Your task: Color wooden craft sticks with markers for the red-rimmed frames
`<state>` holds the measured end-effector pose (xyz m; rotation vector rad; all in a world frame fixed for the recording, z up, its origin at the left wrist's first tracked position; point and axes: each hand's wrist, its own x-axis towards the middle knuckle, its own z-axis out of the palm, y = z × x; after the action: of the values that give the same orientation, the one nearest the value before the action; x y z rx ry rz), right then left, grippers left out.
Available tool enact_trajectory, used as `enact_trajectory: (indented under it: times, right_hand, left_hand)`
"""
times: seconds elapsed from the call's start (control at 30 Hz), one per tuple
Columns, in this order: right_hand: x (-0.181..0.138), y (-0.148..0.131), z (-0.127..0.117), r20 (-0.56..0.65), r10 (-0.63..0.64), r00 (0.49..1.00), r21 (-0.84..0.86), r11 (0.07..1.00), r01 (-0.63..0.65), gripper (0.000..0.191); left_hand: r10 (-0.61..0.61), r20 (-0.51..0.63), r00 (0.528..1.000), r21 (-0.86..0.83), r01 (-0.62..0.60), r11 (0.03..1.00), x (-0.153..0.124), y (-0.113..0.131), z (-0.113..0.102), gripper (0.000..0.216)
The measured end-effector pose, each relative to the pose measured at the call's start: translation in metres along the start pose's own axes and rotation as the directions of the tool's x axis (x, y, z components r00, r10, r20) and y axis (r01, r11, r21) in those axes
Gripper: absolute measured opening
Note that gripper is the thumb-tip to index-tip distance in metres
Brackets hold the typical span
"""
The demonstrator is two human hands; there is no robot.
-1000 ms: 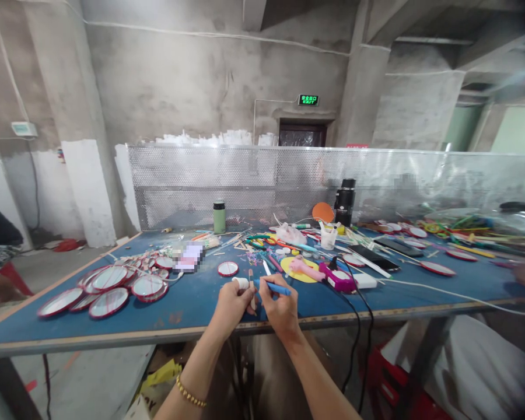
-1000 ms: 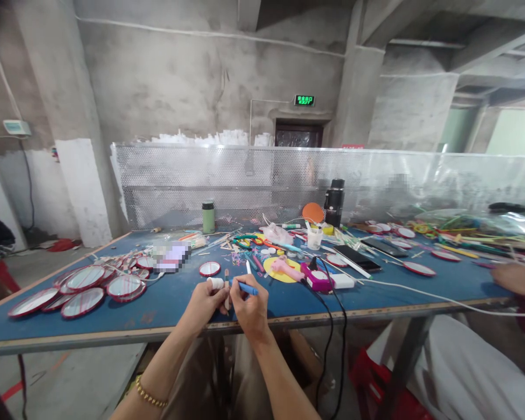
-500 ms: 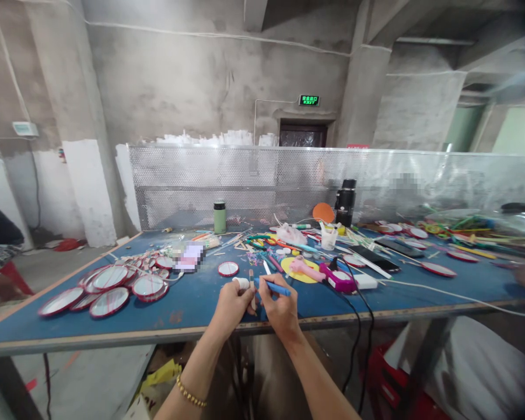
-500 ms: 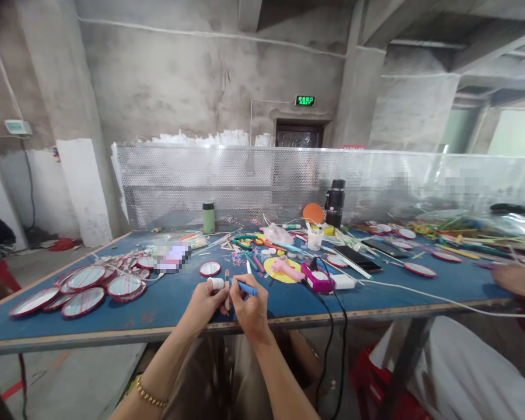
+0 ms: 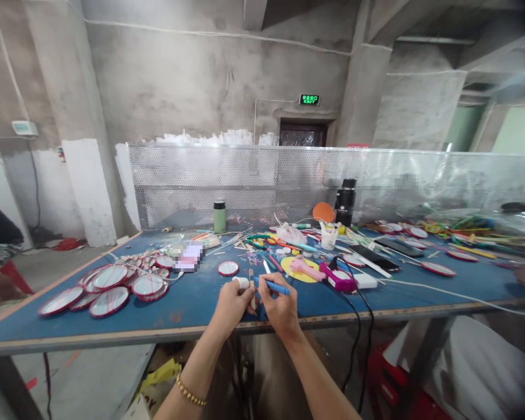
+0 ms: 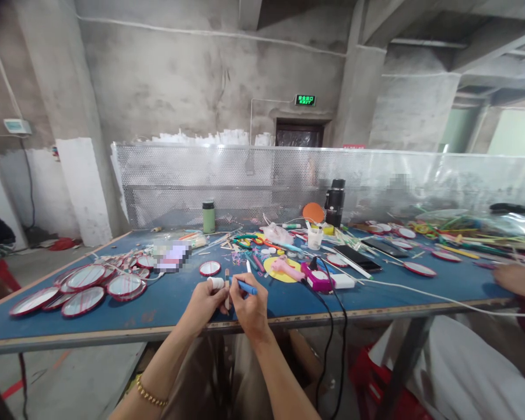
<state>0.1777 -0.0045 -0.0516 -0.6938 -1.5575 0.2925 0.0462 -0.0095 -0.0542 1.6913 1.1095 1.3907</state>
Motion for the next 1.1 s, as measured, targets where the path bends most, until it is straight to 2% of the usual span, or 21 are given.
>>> enact_trajectory:
  times: [0.3, 0.6, 1.1]
  right_hand:
    - [-0.005, -0.001, -0.004, -0.004, -0.007, 1.0, 0.031, 0.999, 0.007, 0.016]
    - [-0.003, -0.003, -0.003, 0.033, -0.028, 0.999, 0.027, 0.999, 0.027, 0.013]
    - [-0.003, -0.003, -0.003, 0.061, -0.02, 0.998, 0.046, 0.999, 0.017, 0.014]
  left_hand:
    - [-0.024, -0.018, 1.0, -0.016, 0.024, 1.0, -0.003, 0.003, 0.0, 0.036]
    - [-0.014, -0.013, 1.0, -0.029, 0.014, 0.999, -0.007, 0.02, -0.001, 0.037]
    - [0.006, -0.012, 1.0, 0.034, -0.006, 0.999, -0.004, 0.013, -0.001, 0.038]
